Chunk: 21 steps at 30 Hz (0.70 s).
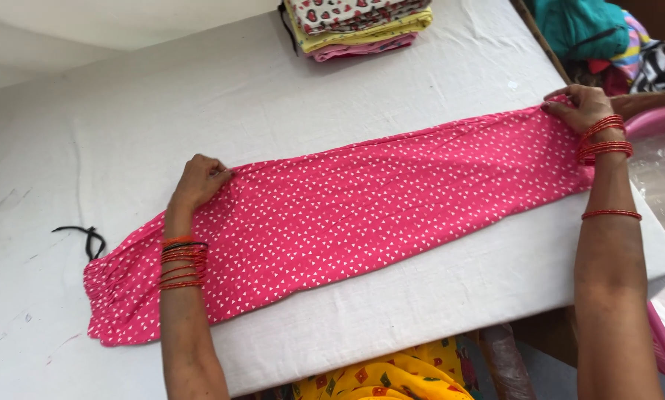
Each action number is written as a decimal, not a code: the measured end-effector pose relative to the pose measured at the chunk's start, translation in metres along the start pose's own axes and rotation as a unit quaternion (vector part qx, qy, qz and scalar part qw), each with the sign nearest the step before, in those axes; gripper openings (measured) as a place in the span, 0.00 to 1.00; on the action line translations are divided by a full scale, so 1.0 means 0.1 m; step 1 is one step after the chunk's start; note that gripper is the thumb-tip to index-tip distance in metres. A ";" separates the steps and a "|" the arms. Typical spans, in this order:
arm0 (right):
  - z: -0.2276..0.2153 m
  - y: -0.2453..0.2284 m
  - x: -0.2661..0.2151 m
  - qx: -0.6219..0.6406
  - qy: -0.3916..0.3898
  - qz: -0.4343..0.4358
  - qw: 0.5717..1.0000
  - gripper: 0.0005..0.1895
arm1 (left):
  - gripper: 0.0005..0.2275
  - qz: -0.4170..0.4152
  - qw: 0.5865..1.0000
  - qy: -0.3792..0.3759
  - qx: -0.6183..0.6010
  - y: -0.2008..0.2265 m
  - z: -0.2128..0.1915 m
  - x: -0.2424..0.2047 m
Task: The person is folding pairs of patterned pants on a white-covered table.
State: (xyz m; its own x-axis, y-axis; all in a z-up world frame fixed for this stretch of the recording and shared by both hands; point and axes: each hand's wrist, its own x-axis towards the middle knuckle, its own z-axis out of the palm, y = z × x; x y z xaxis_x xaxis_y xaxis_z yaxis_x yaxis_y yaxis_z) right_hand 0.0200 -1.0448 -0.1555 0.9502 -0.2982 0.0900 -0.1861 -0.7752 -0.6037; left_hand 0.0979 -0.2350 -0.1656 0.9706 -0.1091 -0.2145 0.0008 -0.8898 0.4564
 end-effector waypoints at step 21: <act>0.60 0.62 0.32 -0.287 0.154 0.025 0.945 0.16 | 0.04 0.075 0.956 0.253 0.130 0.29 0.26 -0.25</act>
State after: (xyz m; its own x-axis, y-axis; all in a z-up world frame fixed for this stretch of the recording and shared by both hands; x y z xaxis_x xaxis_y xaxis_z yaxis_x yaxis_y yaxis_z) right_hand 0.0540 -1.0692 -0.2376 0.8358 -0.4212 0.3523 -0.4168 -0.9043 -0.0924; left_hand 0.0671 -0.2694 -0.1697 0.9475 -0.0741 0.3111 -0.1428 -0.9684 0.2044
